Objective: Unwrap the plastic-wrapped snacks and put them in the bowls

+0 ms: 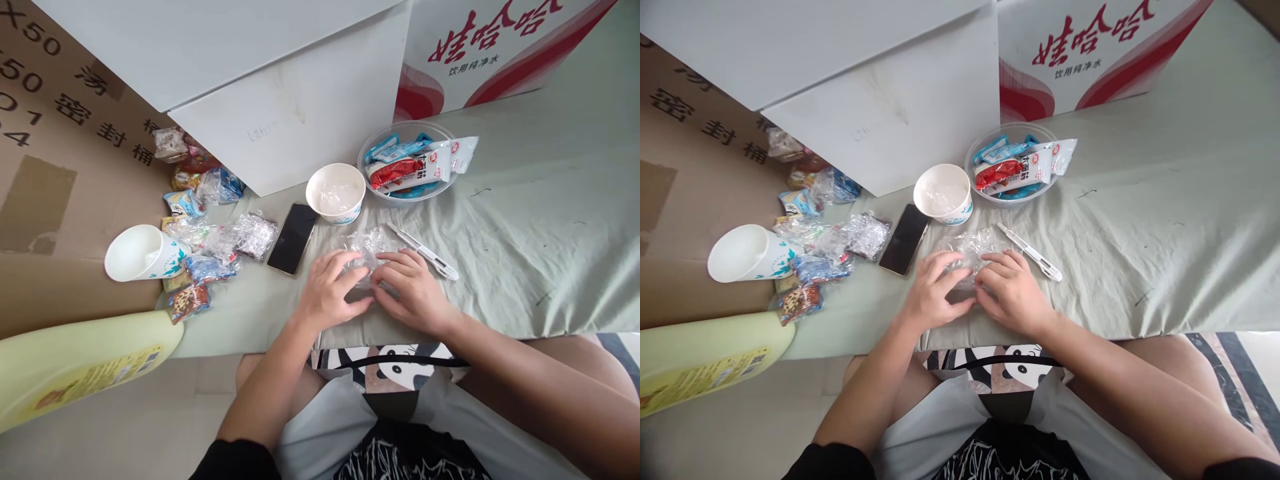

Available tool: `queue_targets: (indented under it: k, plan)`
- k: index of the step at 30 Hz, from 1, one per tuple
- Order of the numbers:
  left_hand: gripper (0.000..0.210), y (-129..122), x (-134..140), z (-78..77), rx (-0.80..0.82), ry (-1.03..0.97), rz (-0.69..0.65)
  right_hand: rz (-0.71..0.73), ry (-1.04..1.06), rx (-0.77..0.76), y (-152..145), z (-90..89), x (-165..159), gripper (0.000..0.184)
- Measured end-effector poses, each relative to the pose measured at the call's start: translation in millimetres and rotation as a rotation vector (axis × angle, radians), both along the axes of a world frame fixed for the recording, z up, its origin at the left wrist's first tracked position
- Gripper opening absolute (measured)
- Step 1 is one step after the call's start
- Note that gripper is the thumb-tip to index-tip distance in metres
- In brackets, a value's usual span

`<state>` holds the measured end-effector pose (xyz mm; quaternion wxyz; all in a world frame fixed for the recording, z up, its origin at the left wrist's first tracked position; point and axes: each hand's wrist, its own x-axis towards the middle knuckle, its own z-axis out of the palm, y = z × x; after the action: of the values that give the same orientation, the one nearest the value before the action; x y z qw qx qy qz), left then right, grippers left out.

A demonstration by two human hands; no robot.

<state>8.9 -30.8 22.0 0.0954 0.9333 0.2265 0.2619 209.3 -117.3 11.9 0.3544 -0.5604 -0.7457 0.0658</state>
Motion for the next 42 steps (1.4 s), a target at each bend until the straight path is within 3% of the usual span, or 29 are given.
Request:
queue_targets:
  k: [4,9,11,18,20,22,24,28,30,32,36,39,42]
  plan:
    - [0.051,3.7,-4.8,-1.8,-0.066,0.142,0.111,0.032,0.078,-0.039,0.6,5.0,3.4,0.010]
    - [0.034,12.6,-10.8,-6.0,-0.206,0.109,0.170,0.145,0.111,-0.070,1.2,4.3,6.1,0.003]
    - [0.035,14.6,-11.6,-7.5,-0.250,0.070,0.185,0.148,0.069,-0.078,1.4,1.4,6.4,0.014]
    - [0.040,15.0,-10.1,-3.4,-0.278,-0.050,0.155,0.105,0.008,-0.046,4.4,-1.0,11.0,0.012]
    - [0.027,14.7,-7.9,-0.6,-0.294,-0.103,0.106,0.119,0.063,-0.052,4.7,2.0,12.2,0.011]
    - [0.012,14.9,-6.0,0.6,-0.387,-0.189,0.083,0.133,0.123,-0.066,4.4,5.6,12.7,0.014]
    - [0.021,15.6,-5.1,-0.1,-0.543,-0.264,0.116,0.138,0.173,-0.095,3.4,8.7,12.4,0.026]
    - [0.015,16.3,-6.9,-5.0,-0.736,-0.275,0.325,0.043,0.292,-0.238,-0.2,9.7,10.1,0.034]
    - [0.021,15.9,-7.7,-7.0,-0.682,-0.219,0.397,-0.033,0.312,-0.311,-1.3,6.4,8.8,0.037]
    - [0.038,15.2,-7.6,-7.8,-0.547,-0.150,0.389,-0.103,0.274,-0.334,-1.2,2.0,7.8,0.043]
    - [0.034,14.6,-6.8,-8.2,-0.297,-0.042,0.274,-0.209,0.056,-0.118,0.7,-1.9,7.3,0.037]
    - [0.018,14.9,-7.6,-9.5,-0.261,0.026,0.245,-0.046,-0.090,0.062,-0.4,0.4,5.2,0.027]
    - [0.016,14.6,-7.9,-10.7,-0.283,0.068,0.257,0.055,-0.201,0.021,-3.1,-0.1,0.8,0.026]
